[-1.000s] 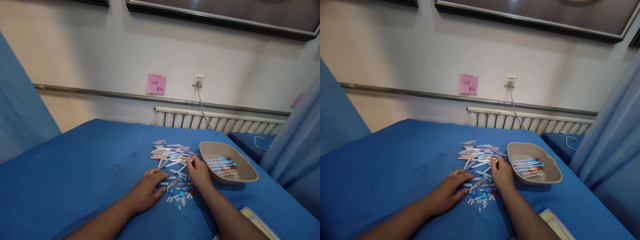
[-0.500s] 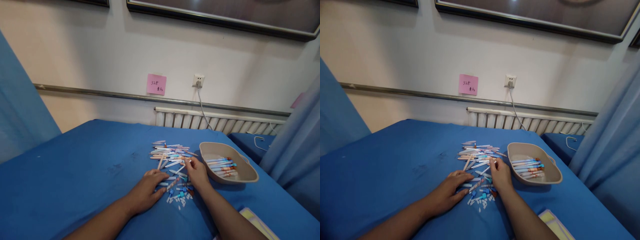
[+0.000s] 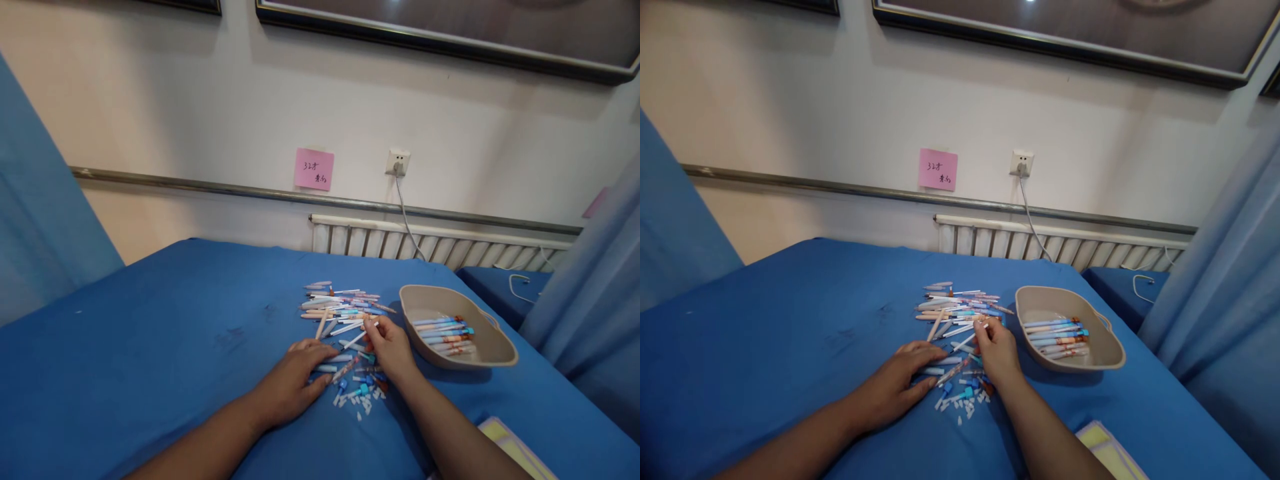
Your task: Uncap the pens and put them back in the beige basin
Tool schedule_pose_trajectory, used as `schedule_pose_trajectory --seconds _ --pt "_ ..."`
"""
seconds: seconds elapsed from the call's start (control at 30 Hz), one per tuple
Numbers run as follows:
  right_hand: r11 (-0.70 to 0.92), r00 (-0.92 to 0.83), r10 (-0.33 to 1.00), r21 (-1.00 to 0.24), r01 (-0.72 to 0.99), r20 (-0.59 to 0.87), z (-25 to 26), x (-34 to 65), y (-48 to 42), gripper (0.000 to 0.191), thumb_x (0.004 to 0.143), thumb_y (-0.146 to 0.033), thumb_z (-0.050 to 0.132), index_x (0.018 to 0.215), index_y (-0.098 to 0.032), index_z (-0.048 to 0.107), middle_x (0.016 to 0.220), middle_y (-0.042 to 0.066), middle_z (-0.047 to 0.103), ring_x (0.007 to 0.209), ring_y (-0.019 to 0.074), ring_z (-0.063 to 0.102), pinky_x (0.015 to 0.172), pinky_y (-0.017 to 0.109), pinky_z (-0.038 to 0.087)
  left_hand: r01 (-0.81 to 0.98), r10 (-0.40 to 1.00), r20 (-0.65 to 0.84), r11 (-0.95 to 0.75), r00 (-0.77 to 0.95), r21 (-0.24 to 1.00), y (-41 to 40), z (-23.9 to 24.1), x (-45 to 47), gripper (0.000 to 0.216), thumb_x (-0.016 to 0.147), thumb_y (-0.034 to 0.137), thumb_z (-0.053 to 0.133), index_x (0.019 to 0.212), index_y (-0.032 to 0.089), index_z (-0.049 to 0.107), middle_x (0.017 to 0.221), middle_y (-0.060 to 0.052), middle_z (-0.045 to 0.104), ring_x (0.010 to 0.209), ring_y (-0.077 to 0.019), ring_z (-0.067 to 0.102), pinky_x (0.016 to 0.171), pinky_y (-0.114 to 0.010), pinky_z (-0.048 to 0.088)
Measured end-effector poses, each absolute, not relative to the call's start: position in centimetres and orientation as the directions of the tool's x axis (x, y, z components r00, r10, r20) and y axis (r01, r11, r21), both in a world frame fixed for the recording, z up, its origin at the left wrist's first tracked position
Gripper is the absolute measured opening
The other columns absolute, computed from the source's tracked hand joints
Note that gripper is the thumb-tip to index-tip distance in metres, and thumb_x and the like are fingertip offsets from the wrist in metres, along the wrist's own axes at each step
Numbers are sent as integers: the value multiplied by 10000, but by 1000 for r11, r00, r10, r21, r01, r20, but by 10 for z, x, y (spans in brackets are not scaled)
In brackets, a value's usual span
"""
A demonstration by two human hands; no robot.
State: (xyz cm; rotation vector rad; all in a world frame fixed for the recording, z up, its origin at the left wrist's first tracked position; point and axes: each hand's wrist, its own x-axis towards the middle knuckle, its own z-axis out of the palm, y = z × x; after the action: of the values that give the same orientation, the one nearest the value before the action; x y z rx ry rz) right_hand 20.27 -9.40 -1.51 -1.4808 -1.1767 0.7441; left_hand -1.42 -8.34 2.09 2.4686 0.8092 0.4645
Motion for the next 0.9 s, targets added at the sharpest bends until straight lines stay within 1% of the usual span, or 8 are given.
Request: schedule_pose_trajectory --seconds 0.2,0.3,0.4,0.5,0.63,0.77,0.83,0.9 --pt "73 251 958 -966 249 137 -18 197 -96 351 753 -542 536 682 -199 555 593 -12 631 473 148 577 475 242 428 464 635 168 -696 754 548 -83 21 -13 359 834 250 536 1192 281 546 1131 -32 602 1069 -234 506 945 -364 384" --pt "57 241 966 -986 156 94 -16 194 -96 354 710 -543 582 678 -192 552 576 -15 629 450 137 563 456 234 416 462 637 166 -691 752 556 -83 20 -14 366 828 248 543 1193 278 548 1135 -32 605 1068 -234 513 948 -366 387" --pt "26 255 966 -997 70 43 -14 193 -95 405 650 -590 607 662 -190 540 555 -13 627 411 131 537 422 233 399 453 661 176 -659 730 600 -81 18 -15 376 829 233 540 1202 279 545 1178 -24 598 1098 -224 514 973 -362 380" --pt "16 264 964 -999 47 28 -11 194 -94 452 612 -628 615 653 -184 540 547 0 631 394 127 520 395 223 364 448 719 190 -593 668 669 -78 14 -17 400 842 231 524 1239 275 520 1222 -25 584 1117 -211 525 984 -347 388" --pt "18 254 967 -1000 1 18 -5 197 -97 463 623 -625 625 644 -168 552 533 7 621 393 109 490 402 211 335 434 781 243 -544 576 718 -75 10 -18 403 837 241 539 1239 256 515 1222 -41 589 1130 -216 529 987 -348 400" --pt "63 237 971 -994 -90 40 1 197 -101 443 644 -597 645 691 -162 573 605 22 648 438 108 505 418 207 343 427 803 277 -532 528 731 -73 8 -17 343 818 244 562 1160 228 560 1117 -46 640 1046 -212 579 942 -338 437" --pt "72 246 968 -995 -67 54 3 196 -102 466 636 -621 638 697 -163 578 621 34 659 447 120 522 415 213 356 431 806 270 -527 527 733 -73 8 -17 304 818 258 560 1119 228 582 1041 -36 663 985 -207 602 901 -328 460" --pt "77 272 960 -997 -7 72 2 196 -101 492 620 -650 628 694 -166 578 602 36 658 439 131 533 408 221 367 441 812 265 -521 519 731 -72 8 -17 283 813 265 560 1092 228 596 1002 -30 671 952 -204 611 876 -320 470"
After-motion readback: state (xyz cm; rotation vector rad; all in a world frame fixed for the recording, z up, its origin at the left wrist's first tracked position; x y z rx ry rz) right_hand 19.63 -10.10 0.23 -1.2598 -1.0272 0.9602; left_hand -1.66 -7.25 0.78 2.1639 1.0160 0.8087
